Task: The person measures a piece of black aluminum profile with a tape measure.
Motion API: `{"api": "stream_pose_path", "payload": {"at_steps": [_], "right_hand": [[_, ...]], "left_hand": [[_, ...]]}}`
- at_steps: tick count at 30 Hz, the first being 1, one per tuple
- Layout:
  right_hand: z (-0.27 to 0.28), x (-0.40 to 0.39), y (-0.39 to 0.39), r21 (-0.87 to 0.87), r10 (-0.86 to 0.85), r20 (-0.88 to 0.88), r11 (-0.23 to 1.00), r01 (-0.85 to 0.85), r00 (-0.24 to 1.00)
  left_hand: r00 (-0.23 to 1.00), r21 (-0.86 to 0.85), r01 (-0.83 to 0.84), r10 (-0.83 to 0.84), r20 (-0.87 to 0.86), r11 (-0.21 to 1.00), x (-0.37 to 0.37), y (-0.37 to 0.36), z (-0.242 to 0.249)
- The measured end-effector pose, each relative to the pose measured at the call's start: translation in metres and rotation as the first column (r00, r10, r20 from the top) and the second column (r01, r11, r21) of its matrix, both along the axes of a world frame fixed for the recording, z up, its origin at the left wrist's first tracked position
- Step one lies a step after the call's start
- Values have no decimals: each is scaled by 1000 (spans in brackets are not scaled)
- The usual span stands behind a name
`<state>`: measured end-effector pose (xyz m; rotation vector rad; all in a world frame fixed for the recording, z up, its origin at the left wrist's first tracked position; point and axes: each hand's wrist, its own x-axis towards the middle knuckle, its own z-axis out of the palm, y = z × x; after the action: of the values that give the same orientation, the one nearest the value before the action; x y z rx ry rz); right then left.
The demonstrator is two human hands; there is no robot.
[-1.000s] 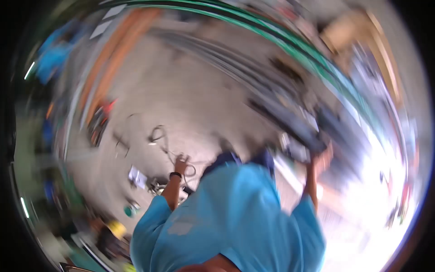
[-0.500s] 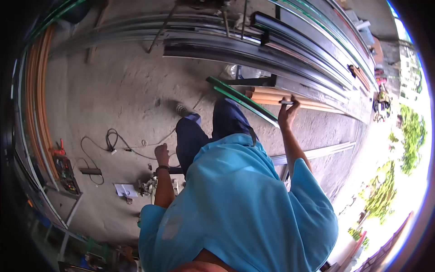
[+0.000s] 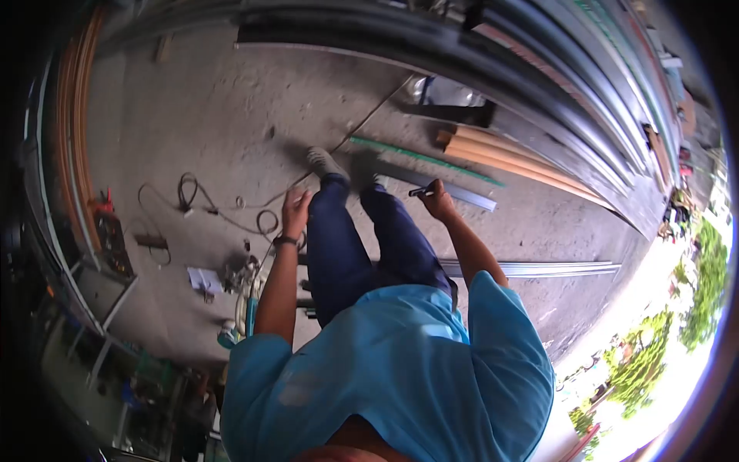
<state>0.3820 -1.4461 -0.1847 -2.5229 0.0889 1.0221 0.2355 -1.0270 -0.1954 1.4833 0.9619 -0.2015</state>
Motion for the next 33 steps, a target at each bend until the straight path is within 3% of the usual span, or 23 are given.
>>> {"api": "stream_pose_path", "payload": {"at_steps": [1, 2, 5, 6, 8, 10, 12, 14, 16, 17, 19, 22, 24, 26, 27, 28, 29, 30, 31, 32, 33], "right_hand": [[-28, -4, 2, 56, 21, 25, 998, -22, 999], [-52, -7, 0, 106, 42, 56, 993, -48, 998], [-121, -8, 9, 77, 122, 70, 989, -127, 990], [-148, -4, 16, 63, 170, 93, 982, -176, 981], [-218, 3, 13, 63, 244, 101, 966, -251, 964], [-291, 12, 12, 18, 315, 92, 948, -318, 945], [-368, 17, 0, -6, 445, 229, 890, -456, 866], [-412, 27, 6, -81, 485, 154, 874, -479, 861], [-435, 30, 17, -156, 488, 172, 871, -466, 855], [-456, 29, 13, -121, 486, 155, 873, -472, 860], [-489, 37, 0, -65, 480, 139, 877, -476, 866], [-486, 36, -1, -41, 497, 119, 867, -496, 859], [-463, 34, 2, -79, 545, 31, 837, -542, 838], [-430, 33, 12, -209, 637, -148, 728, -653, 757], [-419, 25, -5, -167, 673, 139, 739, -653, 726], [-403, 27, -14, -191, 637, 64, 763, -617, 768], [-384, 32, -18, -218, 596, -11, 782, -584, 803], [-360, 38, -13, -225, 448, -131, 855, -467, 884], [-344, 44, -20, -215, 435, -125, 866, -452, 892], [-336, 40, -31, -190, 475, -78, 856, -480, 877], [-331, 35, -48, -170, 543, -15, 826, -537, 840]], "left_hand": [[998, 95, 52, -50, -22, 994, 9, -17, -5], [999, 20, 45, -46, 21, 999, 4, -36, -42], [973, -81, 208, -215, -90, 975, 14, -88, -101], [968, -40, 228, -231, -95, 973, -5, -110, -169], [946, 115, 228, -191, -263, 967, 11, -135, -205], [940, 66, 145, -116, -321, 987, 11, -155, -280], [945, -24, -17, 8, -328, 1000, 3, -174, -361], [930, -80, -200, 163, -329, 977, -9, -200, -436], [885, -82, -340, 289, -364, 937, 20, -197, -421], [957, -139, -188, 150, -247, 972, 8, -205, -458], [901, -353, -375, 248, -357, 857, 18, -207, -465], [891, -326, -436, 350, -290, 839, 10, -225, -476], [898, -246, -435, 398, -187, 866, 3, -237, -459], [909, -244, -415, 386, -157, 877, -3, -230, -418], [907, -254, -421, 396, -145, 871, -4, -222, -390], [890, -292, -456, 434, -141, 841, -3, -212, -354], [896, -262, -443, 432, -101, 857, -3, -199, -321], [901, -234, -432, 431, -59, 871, -1, -187, -288], [935, -98, -334, 343, 89, 937, -17, -192, -295], [946, 65, -261, 241, 217, 963, -33, -197, -302], [976, 395, -98, 9, 219, 914, -44, -190, -296]]}}
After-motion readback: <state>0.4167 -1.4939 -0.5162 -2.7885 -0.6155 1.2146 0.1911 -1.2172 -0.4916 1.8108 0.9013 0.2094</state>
